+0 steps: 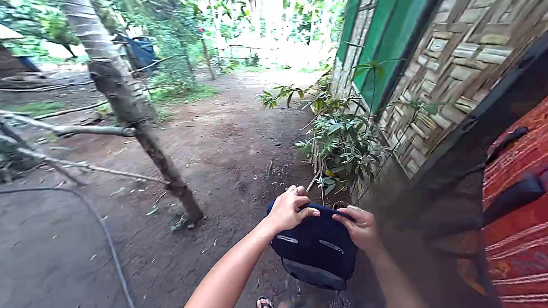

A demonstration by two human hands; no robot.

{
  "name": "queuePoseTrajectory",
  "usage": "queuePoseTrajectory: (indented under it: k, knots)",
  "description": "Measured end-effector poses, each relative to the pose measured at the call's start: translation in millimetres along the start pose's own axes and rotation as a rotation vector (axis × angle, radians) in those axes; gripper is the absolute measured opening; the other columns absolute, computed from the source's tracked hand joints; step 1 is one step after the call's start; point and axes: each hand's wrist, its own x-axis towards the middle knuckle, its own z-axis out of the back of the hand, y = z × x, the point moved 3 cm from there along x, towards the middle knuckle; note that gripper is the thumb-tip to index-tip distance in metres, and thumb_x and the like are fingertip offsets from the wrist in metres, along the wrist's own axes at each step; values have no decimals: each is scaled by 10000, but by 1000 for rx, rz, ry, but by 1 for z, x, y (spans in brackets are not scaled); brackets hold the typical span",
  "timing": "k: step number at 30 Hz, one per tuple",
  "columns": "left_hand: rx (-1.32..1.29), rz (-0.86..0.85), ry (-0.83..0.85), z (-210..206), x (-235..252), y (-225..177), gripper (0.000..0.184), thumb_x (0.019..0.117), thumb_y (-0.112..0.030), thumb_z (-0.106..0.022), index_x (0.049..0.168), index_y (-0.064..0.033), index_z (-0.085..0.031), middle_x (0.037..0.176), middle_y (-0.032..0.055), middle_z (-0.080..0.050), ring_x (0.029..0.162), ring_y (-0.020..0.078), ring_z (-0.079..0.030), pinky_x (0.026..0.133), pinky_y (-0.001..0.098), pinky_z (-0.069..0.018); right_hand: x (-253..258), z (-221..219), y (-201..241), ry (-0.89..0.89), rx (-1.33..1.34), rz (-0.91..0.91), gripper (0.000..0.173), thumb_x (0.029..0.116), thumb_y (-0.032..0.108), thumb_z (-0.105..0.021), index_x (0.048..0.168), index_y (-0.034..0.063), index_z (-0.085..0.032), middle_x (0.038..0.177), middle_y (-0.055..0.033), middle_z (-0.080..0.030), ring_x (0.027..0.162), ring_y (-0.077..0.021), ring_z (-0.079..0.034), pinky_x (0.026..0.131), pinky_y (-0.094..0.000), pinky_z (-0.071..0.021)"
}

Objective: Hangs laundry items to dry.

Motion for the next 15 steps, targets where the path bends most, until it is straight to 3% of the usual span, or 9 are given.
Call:
queuePoseTrajectory:
  k: [3, 6, 9, 11, 13, 15]
  knots:
    - [-51, -121, 28, 0, 29, 51, 423, 988, -407, -664, 982, 5, -756, 1149, 171, -712, 1111, 303, -660, 976, 490, -523, 15, -26, -25, -135, -80, 8, 149, 905, 207, -756, 896, 63, -795, 818, 46, -734, 793, 48, -637, 789, -144, -528]
    - [-63, -50, 106, 11, 51, 97, 396, 1010, -342, -640, 1087, 34, -738, 1073, 201, -735, 1071, 348, -694, 1005, 549, -498, 40, -61, -45, -198, -151, -47, 140, 888, 190, -755, 891, 56, -797, 832, 26, -746, 807, 30, -660, 804, -161, -548]
    - [-103, -36, 141, 26, 64, 139, 372, 1038, -318, -601, 1252, -32, -705, 1156, 158, -742, 1127, 323, -690, 1057, 554, -465, 68, -93, -57, -202, -216, -114, 146, 883, 184, -756, 877, 43, -791, 829, 1, -749, 812, 13, -674, 809, -172, -556]
    - [-126, -31, 158, 38, 75, 158, 412, 1032, -362, -595, 1301, -63, -682, 1215, 129, -730, 1172, 303, -669, 1088, 561, -430, 85, -107, -61, -220, -235, -146, 150, 886, 186, -760, 872, 39, -788, 827, 0, -747, 810, 15, -673, 807, -167, -553]
    - [-120, -57, 148, 49, 88, 168, 549, 952, -515, -659, 1274, -74, -703, 1210, 117, -733, 1184, 306, -666, 1104, 597, -418, 98, -116, -62, -269, -239, -171, 137, 873, 175, -774, 869, 38, -784, 835, 5, -750, 815, 17, -676, 811, -168, -558]
    - [-106, -186, 24, 51, 103, 178, 532, 878, -570, -711, 1117, -101, -782, 1068, 93, -773, 1046, 292, -723, 994, 609, -494, 106, -122, -64, -364, -242, -184, 112, 829, 155, -811, 839, 48, -778, 820, 21, -744, 798, 18, -672, 791, -169, -562]
